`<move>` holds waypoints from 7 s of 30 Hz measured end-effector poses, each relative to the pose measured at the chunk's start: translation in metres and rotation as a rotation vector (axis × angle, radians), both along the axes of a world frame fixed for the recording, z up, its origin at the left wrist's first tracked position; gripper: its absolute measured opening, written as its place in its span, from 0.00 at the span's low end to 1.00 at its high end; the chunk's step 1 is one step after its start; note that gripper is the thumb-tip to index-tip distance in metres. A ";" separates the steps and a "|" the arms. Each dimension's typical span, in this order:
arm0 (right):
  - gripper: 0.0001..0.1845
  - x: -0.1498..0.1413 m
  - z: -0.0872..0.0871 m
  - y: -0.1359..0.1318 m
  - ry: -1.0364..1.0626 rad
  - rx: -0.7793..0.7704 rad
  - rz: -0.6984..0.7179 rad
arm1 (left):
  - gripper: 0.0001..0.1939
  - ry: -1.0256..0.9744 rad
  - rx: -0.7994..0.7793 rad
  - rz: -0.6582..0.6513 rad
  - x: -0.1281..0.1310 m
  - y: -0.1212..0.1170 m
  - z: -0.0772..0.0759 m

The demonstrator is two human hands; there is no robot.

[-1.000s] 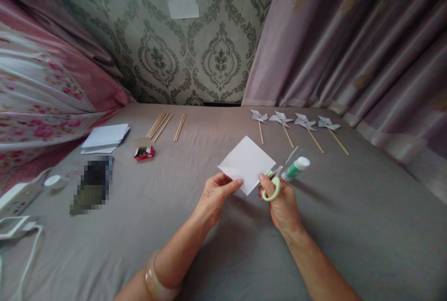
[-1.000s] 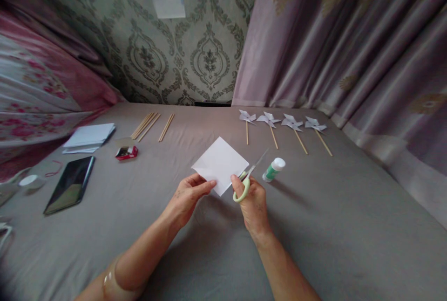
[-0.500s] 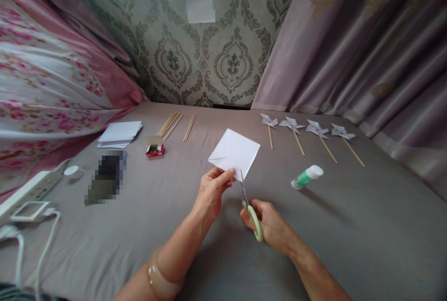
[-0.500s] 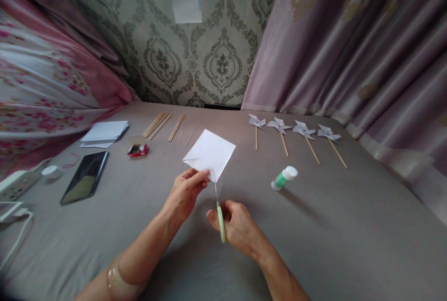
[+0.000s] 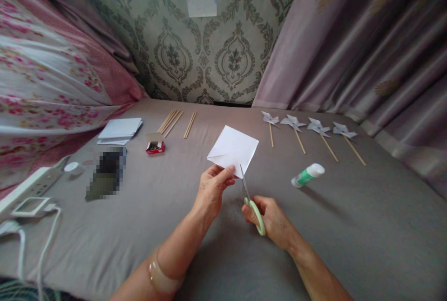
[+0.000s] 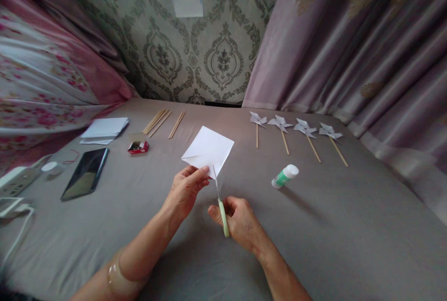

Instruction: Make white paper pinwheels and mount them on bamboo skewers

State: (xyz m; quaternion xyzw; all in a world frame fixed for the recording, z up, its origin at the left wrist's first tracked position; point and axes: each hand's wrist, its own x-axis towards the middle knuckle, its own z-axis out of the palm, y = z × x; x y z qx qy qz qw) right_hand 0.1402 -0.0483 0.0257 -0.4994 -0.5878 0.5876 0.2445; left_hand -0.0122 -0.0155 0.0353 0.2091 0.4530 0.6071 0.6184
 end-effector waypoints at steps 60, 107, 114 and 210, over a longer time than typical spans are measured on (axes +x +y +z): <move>0.22 -0.007 -0.010 -0.001 -0.121 0.075 -0.210 | 0.15 0.067 0.037 0.015 0.003 0.000 -0.008; 0.21 -0.006 -0.005 0.000 -0.118 0.153 -0.277 | 0.15 0.006 0.012 -0.051 0.012 -0.007 -0.001; 0.22 -0.006 -0.004 0.000 -0.113 0.190 -0.286 | 0.15 0.014 0.011 -0.055 0.011 -0.007 0.000; 0.26 -0.001 0.003 -0.001 -0.037 0.023 -0.076 | 0.12 0.039 0.065 -0.041 0.003 -0.003 -0.002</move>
